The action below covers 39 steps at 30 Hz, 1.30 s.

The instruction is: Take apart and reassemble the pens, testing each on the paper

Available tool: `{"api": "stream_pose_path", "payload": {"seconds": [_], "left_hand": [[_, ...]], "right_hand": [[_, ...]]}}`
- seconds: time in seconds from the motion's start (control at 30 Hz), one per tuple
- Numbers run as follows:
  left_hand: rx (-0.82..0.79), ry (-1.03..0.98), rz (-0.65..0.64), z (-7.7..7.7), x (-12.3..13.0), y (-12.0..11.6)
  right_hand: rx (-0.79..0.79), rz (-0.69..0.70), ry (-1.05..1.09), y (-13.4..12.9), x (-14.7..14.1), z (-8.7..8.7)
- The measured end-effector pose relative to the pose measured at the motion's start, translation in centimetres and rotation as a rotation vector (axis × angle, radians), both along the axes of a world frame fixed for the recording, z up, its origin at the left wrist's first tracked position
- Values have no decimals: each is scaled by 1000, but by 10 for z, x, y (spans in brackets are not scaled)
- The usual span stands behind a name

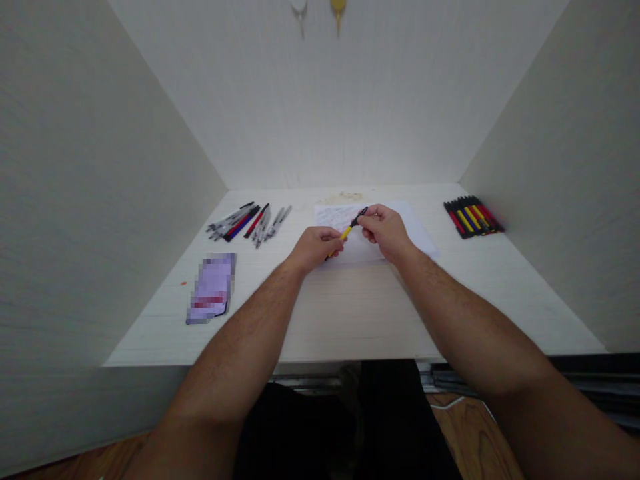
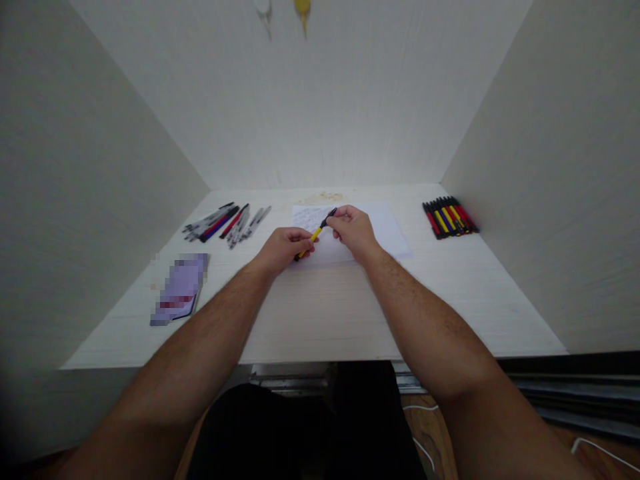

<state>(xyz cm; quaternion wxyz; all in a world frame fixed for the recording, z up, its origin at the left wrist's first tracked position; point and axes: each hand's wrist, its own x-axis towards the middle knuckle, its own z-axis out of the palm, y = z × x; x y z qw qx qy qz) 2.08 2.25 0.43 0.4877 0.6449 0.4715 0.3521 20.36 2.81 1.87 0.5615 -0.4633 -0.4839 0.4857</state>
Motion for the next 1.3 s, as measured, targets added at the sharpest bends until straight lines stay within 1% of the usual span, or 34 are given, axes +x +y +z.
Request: {"api": "stream_pose_path", "payload": {"seconds": [0.17, 0.43, 0.8, 0.93, 1.03, 1.17, 1.3], "left_hand": [[17, 0, 14, 0, 0, 1], [29, 26, -1, 1, -1, 1], [10, -4, 29, 5, 3, -2], [17, 8, 22, 4, 2, -2], [11, 8, 36, 4, 2, -2], [-3, -11, 45, 6, 3, -3], [-17, -8, 37, 7, 4, -4]], "right_hand": [[3, 0, 24, -1, 0, 1], [31, 34, 13, -3, 0, 3], [33, -20, -65, -1, 0, -2], [28, -13, -66, -1, 1, -2], [0, 20, -33, -1, 3, -1], [-20, 74, 73, -2, 4, 1], [-1, 66, 95, -1, 3, 1]]}}
